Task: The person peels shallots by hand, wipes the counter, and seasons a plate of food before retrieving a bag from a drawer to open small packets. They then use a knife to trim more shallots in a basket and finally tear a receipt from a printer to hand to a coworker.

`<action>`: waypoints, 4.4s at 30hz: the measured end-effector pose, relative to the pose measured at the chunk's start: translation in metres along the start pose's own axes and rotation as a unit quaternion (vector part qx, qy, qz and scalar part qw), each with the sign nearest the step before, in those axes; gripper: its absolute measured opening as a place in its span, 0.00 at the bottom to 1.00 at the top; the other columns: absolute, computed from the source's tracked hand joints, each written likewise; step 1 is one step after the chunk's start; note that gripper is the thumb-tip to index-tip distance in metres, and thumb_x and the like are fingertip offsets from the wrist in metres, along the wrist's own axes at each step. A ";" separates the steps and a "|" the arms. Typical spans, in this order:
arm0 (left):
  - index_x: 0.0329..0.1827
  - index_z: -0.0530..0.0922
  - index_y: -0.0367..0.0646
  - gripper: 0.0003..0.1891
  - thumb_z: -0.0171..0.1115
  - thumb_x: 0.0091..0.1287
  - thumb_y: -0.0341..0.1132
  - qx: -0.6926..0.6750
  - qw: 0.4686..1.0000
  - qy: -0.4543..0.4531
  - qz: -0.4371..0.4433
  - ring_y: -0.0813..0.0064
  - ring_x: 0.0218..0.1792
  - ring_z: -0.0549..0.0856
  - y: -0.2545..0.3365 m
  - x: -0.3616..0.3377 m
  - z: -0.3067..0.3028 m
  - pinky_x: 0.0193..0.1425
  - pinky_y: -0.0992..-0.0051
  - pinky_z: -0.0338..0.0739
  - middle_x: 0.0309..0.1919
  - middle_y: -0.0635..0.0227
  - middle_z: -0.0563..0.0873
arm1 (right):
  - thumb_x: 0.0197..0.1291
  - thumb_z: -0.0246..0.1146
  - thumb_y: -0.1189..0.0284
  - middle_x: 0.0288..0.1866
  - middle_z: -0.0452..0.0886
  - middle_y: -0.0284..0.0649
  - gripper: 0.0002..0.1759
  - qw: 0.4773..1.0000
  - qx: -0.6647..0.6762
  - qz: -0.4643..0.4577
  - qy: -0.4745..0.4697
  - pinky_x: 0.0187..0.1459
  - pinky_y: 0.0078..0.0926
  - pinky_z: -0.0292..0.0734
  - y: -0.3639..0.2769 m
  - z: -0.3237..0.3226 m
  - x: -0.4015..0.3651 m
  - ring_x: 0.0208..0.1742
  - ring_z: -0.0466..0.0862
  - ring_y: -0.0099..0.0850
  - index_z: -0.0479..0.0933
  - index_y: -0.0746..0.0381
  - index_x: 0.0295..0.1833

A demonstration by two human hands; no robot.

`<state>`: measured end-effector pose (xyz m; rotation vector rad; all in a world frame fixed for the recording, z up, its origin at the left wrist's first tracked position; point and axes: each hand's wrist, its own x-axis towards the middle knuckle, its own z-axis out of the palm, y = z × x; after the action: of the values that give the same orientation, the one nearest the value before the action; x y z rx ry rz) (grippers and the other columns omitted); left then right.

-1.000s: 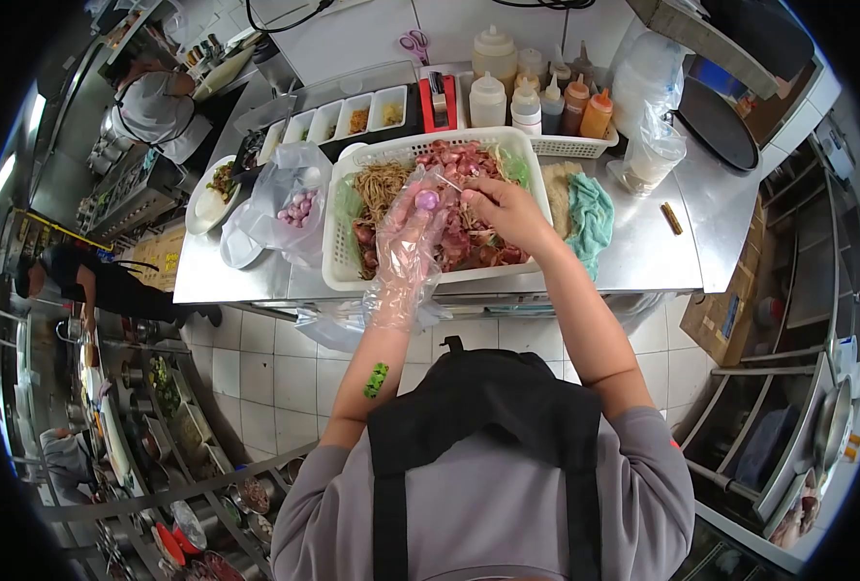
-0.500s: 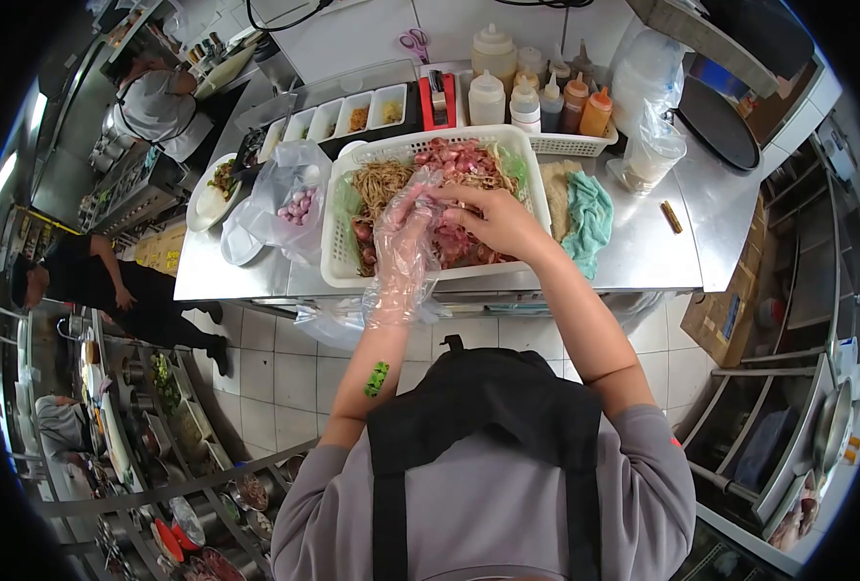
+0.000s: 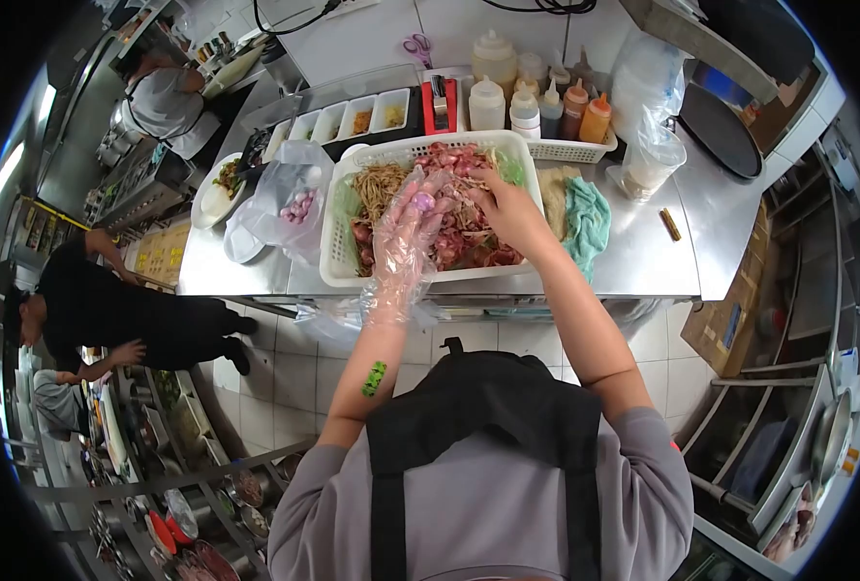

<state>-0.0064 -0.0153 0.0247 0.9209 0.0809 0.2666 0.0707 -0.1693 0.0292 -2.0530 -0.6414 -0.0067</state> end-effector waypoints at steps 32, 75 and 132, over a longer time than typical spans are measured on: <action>0.50 0.76 0.36 0.18 0.58 0.65 0.42 0.047 0.976 0.138 0.160 0.89 0.13 0.66 0.195 0.019 -0.159 0.19 0.86 0.65 0.40 0.67 0.83 | 0.63 0.57 0.72 0.25 0.73 0.28 0.09 0.966 0.184 0.054 0.173 0.22 0.10 0.59 0.043 -0.047 0.017 0.21 0.67 0.13 0.76 0.67 0.42; 0.55 0.73 0.42 0.24 0.54 0.65 0.51 0.051 0.738 0.639 0.210 0.79 0.36 0.73 0.152 -0.243 -0.385 0.38 0.80 0.67 0.44 0.71 0.78 | 0.62 0.55 0.62 0.34 0.79 0.38 0.18 0.740 0.185 0.005 -0.647 0.31 0.23 0.77 -0.266 0.458 0.216 0.33 0.80 0.26 0.75 0.64 0.50; 0.62 0.65 0.35 0.26 0.51 0.69 0.46 -0.021 0.973 0.196 0.123 0.80 0.38 0.76 0.116 -0.088 -0.286 0.42 0.83 0.73 0.46 0.65 0.77 | 0.58 0.60 0.75 0.33 0.79 0.37 0.08 0.762 0.566 0.012 0.314 0.39 0.24 0.74 0.052 -0.093 -0.124 0.34 0.78 0.26 0.77 0.67 0.41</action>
<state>-0.1657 0.2497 -0.0598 0.8264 0.3247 0.6774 0.0096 -0.3200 0.0071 -0.7658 -0.0858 -0.2294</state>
